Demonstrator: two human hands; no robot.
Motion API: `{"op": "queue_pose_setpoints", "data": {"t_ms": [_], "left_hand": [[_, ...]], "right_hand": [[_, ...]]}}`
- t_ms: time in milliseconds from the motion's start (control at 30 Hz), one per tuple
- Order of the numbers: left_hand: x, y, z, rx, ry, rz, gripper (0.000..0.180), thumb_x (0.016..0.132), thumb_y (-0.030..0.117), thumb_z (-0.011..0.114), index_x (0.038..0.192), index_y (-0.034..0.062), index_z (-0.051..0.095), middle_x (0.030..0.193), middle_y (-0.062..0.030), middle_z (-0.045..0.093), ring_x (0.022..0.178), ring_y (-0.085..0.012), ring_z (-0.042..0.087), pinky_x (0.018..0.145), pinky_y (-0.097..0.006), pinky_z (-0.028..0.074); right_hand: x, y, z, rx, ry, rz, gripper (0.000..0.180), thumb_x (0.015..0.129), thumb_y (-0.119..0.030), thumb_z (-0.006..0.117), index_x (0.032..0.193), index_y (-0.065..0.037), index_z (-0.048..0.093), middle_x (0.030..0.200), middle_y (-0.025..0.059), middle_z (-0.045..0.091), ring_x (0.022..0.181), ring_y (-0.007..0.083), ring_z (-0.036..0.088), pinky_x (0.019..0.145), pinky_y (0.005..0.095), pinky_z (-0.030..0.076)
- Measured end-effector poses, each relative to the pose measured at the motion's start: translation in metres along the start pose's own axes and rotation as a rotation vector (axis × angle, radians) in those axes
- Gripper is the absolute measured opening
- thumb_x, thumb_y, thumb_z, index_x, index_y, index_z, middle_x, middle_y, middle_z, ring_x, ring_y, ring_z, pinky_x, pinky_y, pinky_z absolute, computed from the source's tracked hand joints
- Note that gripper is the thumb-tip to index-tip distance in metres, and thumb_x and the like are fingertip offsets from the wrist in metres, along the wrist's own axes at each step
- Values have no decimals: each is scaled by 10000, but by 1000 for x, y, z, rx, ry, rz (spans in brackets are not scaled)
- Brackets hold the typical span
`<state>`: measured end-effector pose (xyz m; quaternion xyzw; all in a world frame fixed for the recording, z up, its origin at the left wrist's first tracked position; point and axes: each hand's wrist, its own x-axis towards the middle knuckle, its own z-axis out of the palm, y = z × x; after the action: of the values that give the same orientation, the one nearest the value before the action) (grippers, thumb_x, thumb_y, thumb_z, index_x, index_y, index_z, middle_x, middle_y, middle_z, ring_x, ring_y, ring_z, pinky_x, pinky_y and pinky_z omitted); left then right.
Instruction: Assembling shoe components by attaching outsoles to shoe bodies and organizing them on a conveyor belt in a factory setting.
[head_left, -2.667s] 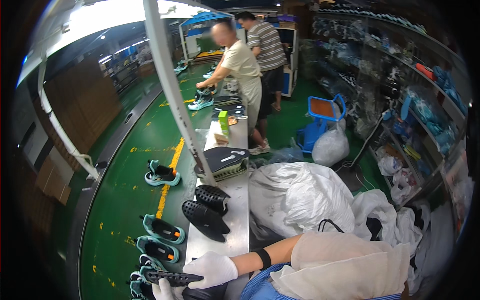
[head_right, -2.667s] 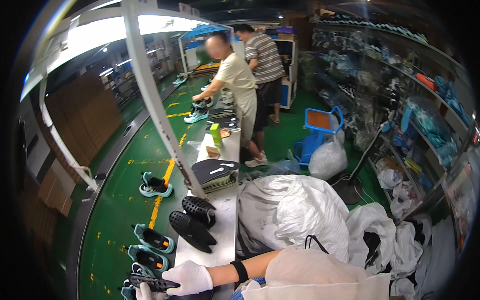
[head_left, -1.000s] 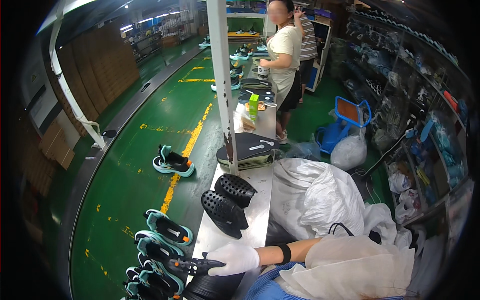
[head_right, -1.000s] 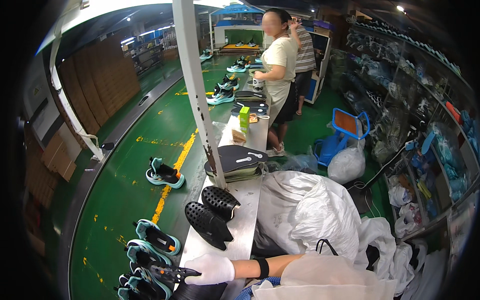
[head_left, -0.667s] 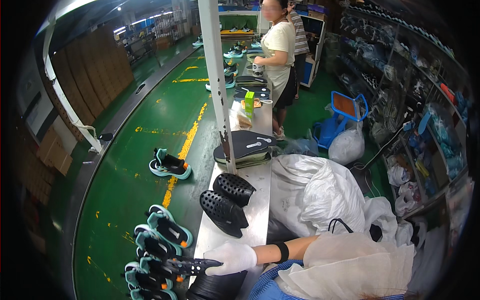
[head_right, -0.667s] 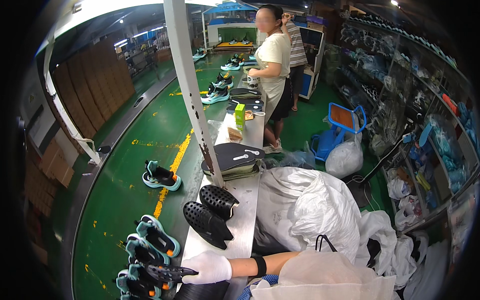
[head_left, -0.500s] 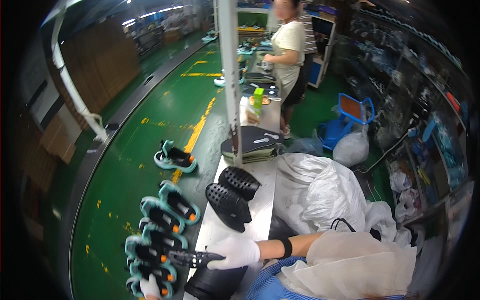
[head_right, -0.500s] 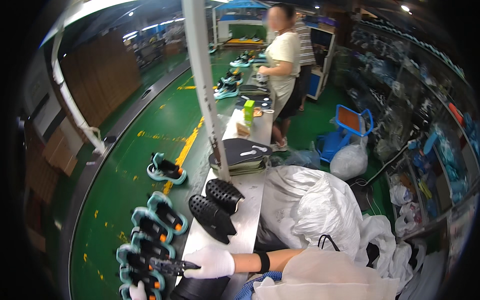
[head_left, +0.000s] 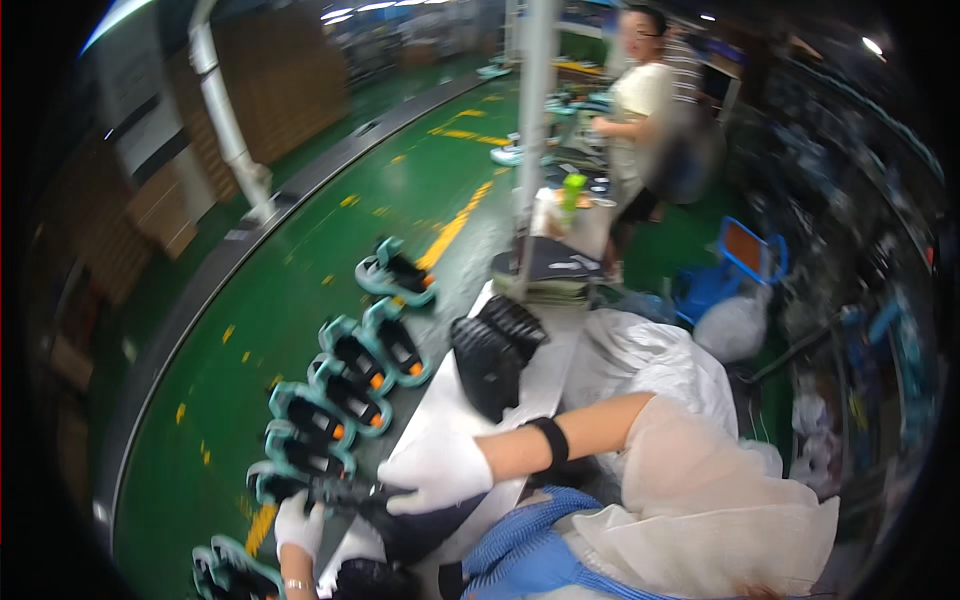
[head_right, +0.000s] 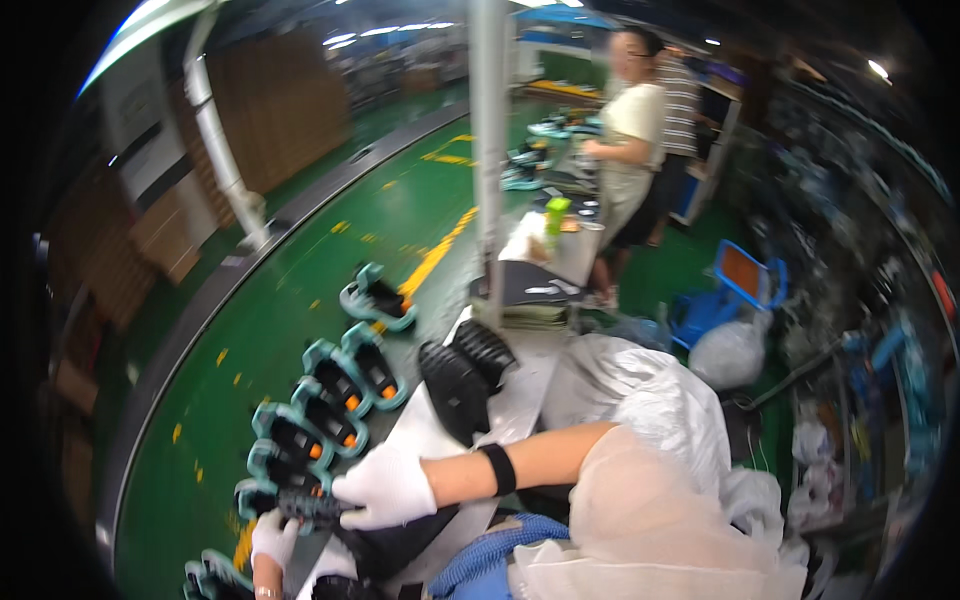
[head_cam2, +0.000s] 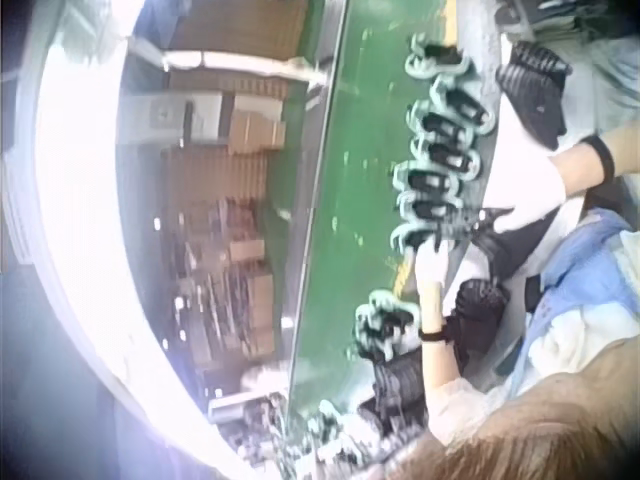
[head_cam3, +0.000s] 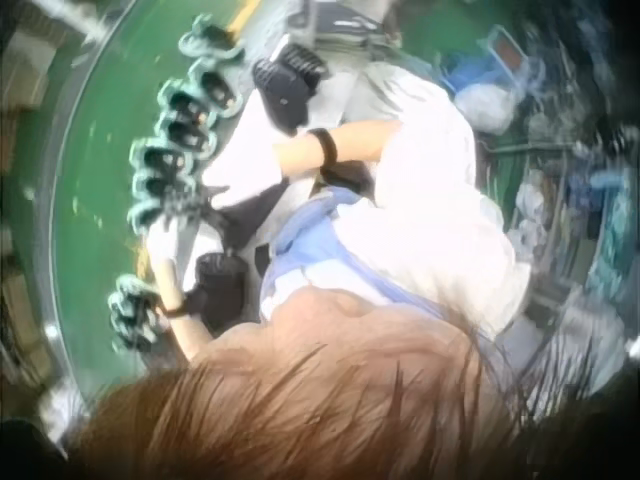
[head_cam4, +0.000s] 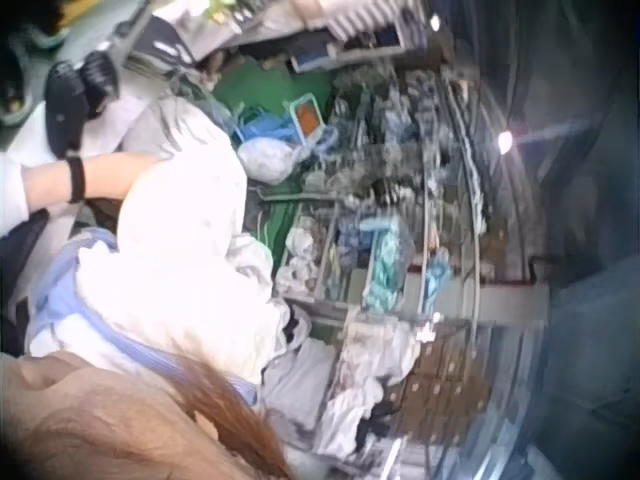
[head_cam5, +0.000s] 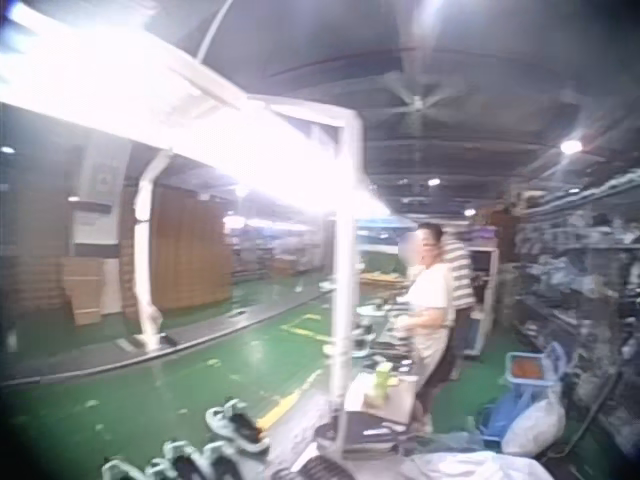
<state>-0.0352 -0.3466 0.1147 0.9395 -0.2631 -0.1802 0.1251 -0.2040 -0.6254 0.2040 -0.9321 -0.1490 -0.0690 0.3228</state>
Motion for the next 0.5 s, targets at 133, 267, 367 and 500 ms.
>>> {"op": "queue_pose_setpoints", "data": {"t_ms": [133, 267, 367, 500], "left_hand": [[5, -5, 22, -130, 75, 184, 512, 867, 276, 585, 1281, -13, 505, 1229, -246, 558, 1144, -394, 530, 992, -422, 421], [-8, 10, 20, -201, 73, 25, 454, 853, 238, 572, 1248, 19, 521, 1268, -220, 535, 1152, -381, 529, 989, -411, 429], [-26, -4, 17, -178, 56, -40, 445, 856, 258, 560, 1241, 37, 526, 1297, -203, 518, 1161, -377, 524, 989, -414, 431], [-33, 8, 2, -224, 70, -78, 428, 860, 262, 556, 1224, 39, 532, 1295, -196, 519, 1156, -377, 529, 985, -414, 436]], "right_hand": [[34, -18, -15, -190, -69, -46, 366, 826, -413, 559, 729, -62, 596, 611, 151, 600, 586, 349, 632, 543, 454, 511], [76, -15, 2, -288, -236, -7, 401, 797, -441, 613, 746, -43, 630, 598, 163, 593, 599, 351, 633, 586, 438, 511], [120, -29, 32, -209, -450, 80, 463, 830, -444, 522, 805, -5, 668, 699, 214, 643, 694, 364, 658, 682, 433, 531], [166, -15, 70, -177, -495, 105, 537, 810, -481, 498, 835, 19, 692, 820, 228, 662, 823, 366, 653, 795, 418, 506]]}}
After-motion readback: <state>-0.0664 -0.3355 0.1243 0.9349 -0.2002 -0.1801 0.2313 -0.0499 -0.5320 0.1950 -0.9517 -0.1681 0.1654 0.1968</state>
